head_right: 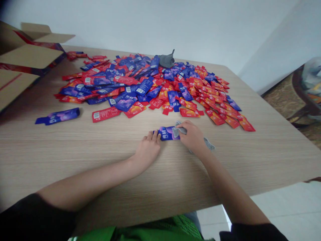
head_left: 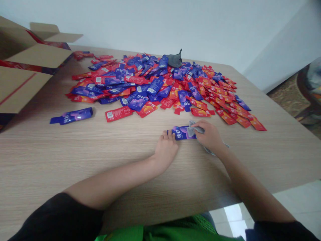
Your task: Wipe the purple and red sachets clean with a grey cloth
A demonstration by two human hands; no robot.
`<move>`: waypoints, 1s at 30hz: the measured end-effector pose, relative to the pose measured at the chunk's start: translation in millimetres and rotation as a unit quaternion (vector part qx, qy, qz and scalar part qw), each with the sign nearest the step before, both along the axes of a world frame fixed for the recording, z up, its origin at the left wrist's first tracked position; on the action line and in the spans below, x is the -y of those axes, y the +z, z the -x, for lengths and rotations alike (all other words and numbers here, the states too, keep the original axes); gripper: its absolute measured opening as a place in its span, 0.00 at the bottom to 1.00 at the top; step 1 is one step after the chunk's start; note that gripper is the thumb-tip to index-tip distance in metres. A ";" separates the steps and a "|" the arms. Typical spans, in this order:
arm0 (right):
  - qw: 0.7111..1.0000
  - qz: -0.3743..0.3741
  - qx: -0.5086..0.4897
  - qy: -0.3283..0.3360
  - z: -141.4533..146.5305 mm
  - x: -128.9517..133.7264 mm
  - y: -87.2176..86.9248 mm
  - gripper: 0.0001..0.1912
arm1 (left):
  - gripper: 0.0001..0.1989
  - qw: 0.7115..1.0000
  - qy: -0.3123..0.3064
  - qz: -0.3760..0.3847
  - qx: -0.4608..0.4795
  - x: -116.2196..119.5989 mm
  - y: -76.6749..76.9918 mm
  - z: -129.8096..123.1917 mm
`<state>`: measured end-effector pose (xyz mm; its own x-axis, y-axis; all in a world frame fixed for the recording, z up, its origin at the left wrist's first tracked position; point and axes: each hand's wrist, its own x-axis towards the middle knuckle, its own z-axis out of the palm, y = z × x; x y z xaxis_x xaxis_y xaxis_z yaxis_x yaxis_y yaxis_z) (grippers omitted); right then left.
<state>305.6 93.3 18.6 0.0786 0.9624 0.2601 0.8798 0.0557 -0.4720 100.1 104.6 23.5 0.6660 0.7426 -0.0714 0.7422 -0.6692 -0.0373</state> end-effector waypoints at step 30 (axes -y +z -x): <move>0.999 0.016 -0.007 -0.044 -25.9 -17.9 -9.9 0.11 | 0.19 1.000 -0.007 -0.023 0.001 -2.7 -1.5 -6.3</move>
<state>331.5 111.2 8.8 0.1670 0.9595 0.2270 0.8738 -0.0374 -0.4848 106.4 107.3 22.0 0.6762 0.7358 -0.0356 0.7330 -0.6769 -0.0673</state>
